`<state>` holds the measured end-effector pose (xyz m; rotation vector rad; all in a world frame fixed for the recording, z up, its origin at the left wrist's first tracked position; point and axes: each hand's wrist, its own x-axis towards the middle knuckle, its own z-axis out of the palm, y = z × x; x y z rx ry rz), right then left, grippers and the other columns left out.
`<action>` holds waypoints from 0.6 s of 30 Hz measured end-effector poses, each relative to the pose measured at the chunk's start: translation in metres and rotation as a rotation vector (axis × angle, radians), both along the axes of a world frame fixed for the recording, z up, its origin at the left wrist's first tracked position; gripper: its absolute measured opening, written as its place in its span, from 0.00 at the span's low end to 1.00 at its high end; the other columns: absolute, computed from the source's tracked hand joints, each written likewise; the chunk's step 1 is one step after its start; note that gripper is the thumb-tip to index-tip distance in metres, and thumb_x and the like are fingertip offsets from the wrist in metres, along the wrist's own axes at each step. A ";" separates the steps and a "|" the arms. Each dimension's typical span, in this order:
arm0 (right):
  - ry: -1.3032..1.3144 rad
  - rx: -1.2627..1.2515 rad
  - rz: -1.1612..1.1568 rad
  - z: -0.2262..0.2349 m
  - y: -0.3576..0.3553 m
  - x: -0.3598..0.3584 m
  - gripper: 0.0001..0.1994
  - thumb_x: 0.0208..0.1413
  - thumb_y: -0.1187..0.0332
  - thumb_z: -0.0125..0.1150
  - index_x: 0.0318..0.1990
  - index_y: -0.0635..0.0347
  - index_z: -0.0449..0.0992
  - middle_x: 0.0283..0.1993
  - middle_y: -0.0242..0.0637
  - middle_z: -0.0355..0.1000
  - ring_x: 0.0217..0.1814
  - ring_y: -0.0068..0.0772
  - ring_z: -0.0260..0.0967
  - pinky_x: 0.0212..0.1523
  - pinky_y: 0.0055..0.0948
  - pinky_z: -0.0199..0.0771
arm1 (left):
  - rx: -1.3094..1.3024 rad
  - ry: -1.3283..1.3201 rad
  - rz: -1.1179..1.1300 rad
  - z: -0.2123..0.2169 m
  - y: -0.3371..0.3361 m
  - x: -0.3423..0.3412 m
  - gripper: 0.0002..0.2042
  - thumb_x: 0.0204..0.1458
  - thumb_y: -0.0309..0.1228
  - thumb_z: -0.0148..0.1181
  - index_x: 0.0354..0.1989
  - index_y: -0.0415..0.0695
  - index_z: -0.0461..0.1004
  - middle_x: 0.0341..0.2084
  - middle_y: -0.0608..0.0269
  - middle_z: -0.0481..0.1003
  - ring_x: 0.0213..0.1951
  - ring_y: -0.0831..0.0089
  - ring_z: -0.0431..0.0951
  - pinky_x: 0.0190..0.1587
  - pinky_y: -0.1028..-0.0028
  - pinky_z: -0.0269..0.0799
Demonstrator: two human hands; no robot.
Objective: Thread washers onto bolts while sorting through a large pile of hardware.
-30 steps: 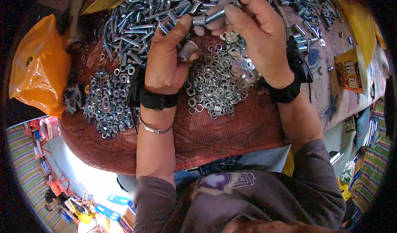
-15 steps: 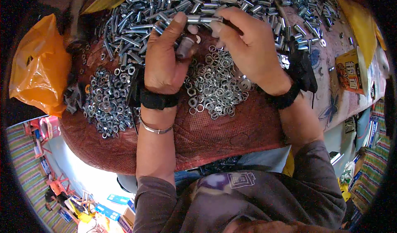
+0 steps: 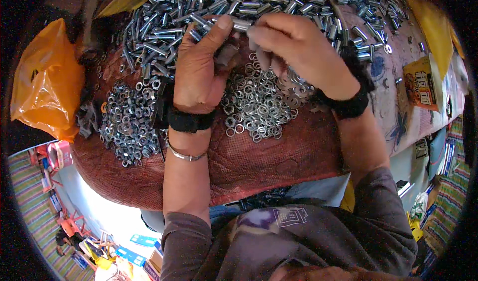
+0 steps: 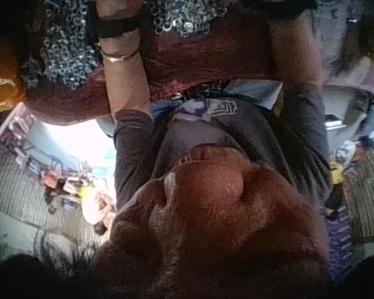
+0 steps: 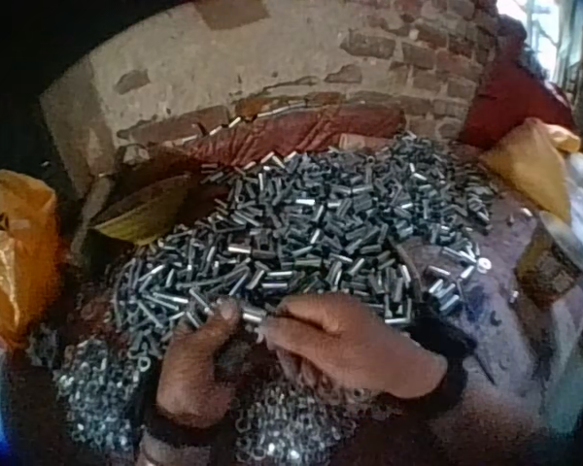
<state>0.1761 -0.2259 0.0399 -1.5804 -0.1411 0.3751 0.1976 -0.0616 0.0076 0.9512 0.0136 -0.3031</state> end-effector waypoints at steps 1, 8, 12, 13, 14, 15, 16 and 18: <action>-0.333 -0.267 -0.067 -0.010 0.005 0.002 0.16 0.53 0.57 0.54 0.25 0.62 0.70 0.17 0.39 0.67 0.17 0.35 0.64 0.19 0.28 0.62 | -0.004 -0.015 -0.007 0.000 -0.001 0.000 0.05 0.50 0.30 0.59 0.33 0.46 0.70 0.23 0.68 0.74 0.21 0.80 0.71 0.21 0.82 0.65; -0.772 -0.544 -0.253 -0.020 0.013 0.003 0.18 0.50 0.58 0.56 0.20 0.65 0.67 0.18 0.49 0.63 0.20 0.50 0.62 0.21 0.38 0.60 | 0.015 -0.022 -0.012 0.004 -0.002 -0.003 0.05 0.52 0.31 0.57 0.34 0.45 0.71 0.25 0.67 0.74 0.22 0.80 0.71 0.20 0.82 0.65; -0.621 -0.480 -0.228 -0.007 0.001 0.005 0.17 0.50 0.58 0.56 0.21 0.64 0.69 0.17 0.47 0.64 0.20 0.48 0.64 0.22 0.38 0.62 | 0.073 -0.082 0.009 0.003 0.004 -0.001 0.05 0.54 0.33 0.54 0.33 0.45 0.70 0.26 0.64 0.75 0.23 0.78 0.72 0.21 0.79 0.66; -0.569 -0.433 -0.334 -0.004 -0.006 0.009 0.16 0.51 0.59 0.56 0.22 0.64 0.69 0.18 0.46 0.65 0.21 0.47 0.65 0.23 0.37 0.63 | 0.095 -0.106 0.051 0.003 0.006 0.000 0.06 0.54 0.34 0.53 0.33 0.45 0.70 0.26 0.63 0.75 0.23 0.76 0.72 0.21 0.78 0.67; -0.516 -0.386 -0.439 -0.003 -0.011 0.014 0.15 0.51 0.59 0.55 0.22 0.64 0.70 0.18 0.45 0.66 0.21 0.45 0.66 0.24 0.37 0.64 | 0.116 -0.130 0.092 0.004 0.006 0.001 0.07 0.55 0.34 0.52 0.33 0.45 0.70 0.26 0.62 0.75 0.23 0.75 0.72 0.22 0.76 0.68; -0.516 -0.389 -0.440 -0.009 -0.013 0.019 0.15 0.51 0.59 0.55 0.22 0.64 0.70 0.18 0.45 0.66 0.21 0.45 0.66 0.24 0.37 0.64 | 0.114 -0.129 0.090 0.003 0.005 0.002 0.07 0.55 0.34 0.52 0.33 0.45 0.70 0.26 0.62 0.75 0.23 0.75 0.72 0.22 0.76 0.68; -0.623 -0.426 -0.476 -0.015 -0.010 0.023 0.14 0.52 0.60 0.54 0.23 0.63 0.70 0.19 0.45 0.67 0.23 0.45 0.67 0.24 0.37 0.65 | 0.029 -0.083 0.132 0.003 0.005 0.003 0.06 0.54 0.34 0.52 0.33 0.45 0.70 0.26 0.62 0.75 0.24 0.74 0.73 0.23 0.75 0.69; -0.678 -0.536 -0.465 -0.024 -0.005 0.021 0.09 0.53 0.65 0.53 0.30 0.62 0.71 0.21 0.34 0.69 0.23 0.26 0.67 0.25 0.26 0.64 | -0.055 -0.035 0.173 0.002 0.006 0.004 0.06 0.54 0.34 0.52 0.33 0.46 0.69 0.26 0.62 0.75 0.25 0.74 0.73 0.24 0.73 0.70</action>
